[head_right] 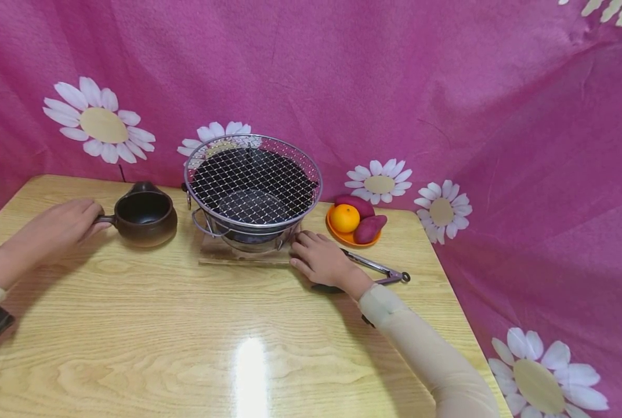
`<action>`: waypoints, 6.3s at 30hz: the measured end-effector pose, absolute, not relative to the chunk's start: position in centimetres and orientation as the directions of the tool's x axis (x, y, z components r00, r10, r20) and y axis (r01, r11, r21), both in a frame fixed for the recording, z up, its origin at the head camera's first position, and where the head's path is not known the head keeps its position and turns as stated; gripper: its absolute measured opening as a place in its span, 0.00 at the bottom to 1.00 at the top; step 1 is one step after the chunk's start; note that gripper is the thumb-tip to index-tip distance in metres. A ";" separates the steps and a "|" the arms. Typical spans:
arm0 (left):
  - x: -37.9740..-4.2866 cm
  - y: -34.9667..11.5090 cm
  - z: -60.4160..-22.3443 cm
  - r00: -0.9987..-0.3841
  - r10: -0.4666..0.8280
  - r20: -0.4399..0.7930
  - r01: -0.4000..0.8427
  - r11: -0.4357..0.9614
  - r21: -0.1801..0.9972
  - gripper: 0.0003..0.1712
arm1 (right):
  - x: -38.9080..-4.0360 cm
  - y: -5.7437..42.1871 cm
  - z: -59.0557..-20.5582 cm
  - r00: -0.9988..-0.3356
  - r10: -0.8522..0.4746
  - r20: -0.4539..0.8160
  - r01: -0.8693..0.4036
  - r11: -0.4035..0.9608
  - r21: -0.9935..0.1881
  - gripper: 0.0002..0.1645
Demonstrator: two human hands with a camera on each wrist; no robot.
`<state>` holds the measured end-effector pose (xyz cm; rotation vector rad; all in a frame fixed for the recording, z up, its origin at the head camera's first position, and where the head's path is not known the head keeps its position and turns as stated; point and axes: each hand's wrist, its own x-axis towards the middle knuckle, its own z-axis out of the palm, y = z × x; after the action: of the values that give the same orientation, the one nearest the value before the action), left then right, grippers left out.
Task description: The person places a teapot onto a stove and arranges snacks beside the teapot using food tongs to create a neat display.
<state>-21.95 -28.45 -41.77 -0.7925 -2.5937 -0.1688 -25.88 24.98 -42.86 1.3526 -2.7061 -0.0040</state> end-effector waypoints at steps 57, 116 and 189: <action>-22.2 -27.5 -31.6 -0.582 0.494 0.646 0.524 0.835 -0.167 0.51 | -25.9 25.0 -43.2 -0.595 -0.793 0.130 -0.794 0.605 0.055 0.19; -24.1 -21.4 -22.1 -0.464 0.718 0.518 0.602 0.685 -0.411 0.22 | -25.7 25.0 -43.3 -0.603 -0.785 0.141 -0.789 0.613 0.040 0.19; -29.4 -12.9 -21.7 -0.612 0.701 0.367 0.624 0.713 -0.321 0.18 | -25.3 25.1 -43.6 -0.609 -0.780 0.141 -0.783 0.620 0.046 0.19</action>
<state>-29.37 -12.88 -21.74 -1.0141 -2.4489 0.2215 -25.30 25.15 -43.58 1.3085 -2.6927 0.0302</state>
